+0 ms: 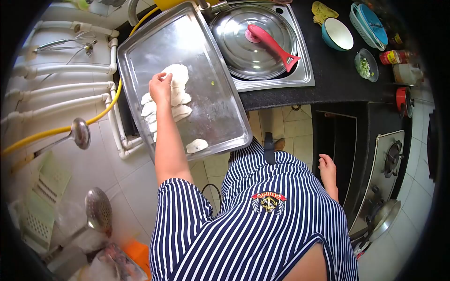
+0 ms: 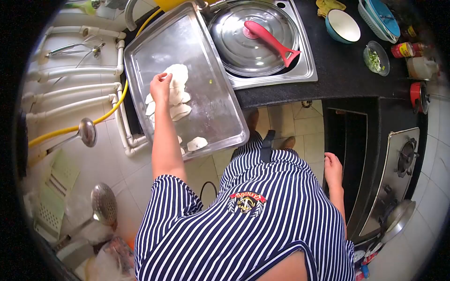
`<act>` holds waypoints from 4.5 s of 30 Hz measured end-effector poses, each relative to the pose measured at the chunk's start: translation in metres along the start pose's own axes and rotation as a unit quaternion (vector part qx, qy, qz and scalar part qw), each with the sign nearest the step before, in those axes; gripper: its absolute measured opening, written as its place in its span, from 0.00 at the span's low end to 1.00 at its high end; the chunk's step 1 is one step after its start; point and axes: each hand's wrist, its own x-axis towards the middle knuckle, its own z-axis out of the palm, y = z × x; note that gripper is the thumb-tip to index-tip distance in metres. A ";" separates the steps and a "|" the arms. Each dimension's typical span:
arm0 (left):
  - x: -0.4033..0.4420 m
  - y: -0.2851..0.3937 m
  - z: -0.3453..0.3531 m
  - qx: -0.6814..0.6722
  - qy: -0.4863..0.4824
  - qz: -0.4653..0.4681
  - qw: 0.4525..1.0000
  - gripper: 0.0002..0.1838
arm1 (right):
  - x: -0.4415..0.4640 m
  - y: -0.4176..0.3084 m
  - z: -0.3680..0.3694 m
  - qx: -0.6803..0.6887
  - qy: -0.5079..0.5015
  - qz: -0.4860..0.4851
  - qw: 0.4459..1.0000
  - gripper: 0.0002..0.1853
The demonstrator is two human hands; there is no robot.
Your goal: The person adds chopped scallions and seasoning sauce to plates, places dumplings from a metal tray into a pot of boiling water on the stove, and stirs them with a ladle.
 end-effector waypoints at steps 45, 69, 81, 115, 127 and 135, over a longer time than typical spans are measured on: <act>-0.001 -0.004 -0.008 -0.011 0.047 0.045 0.998 0.15 | 0.002 -0.340 0.093 0.177 -0.256 -0.178 0.934 0.13; -0.104 0.088 -0.060 -0.325 -0.467 0.058 0.820 0.07 | -0.002 -0.346 0.093 0.132 -0.264 -0.416 0.860 0.10; 0.029 -0.018 -0.039 -0.011 -0.181 -0.092 0.979 0.24 | -0.004 -0.335 0.090 0.149 -0.191 -0.366 0.899 0.07; 0.001 0.036 -0.089 -0.429 -0.260 -0.066 0.862 0.24 | -0.008 -0.327 0.097 0.141 -0.170 -0.376 0.900 0.08; -0.019 -0.043 -0.110 -0.203 -0.068 -0.057 0.975 0.12 | -0.012 -0.321 0.096 0.178 -0.163 -0.320 0.916 0.11; -0.079 -0.057 -0.119 -0.116 -0.009 -0.045 0.992 0.12 | -0.036 -0.286 0.071 0.236 -0.149 -0.277 0.919 0.12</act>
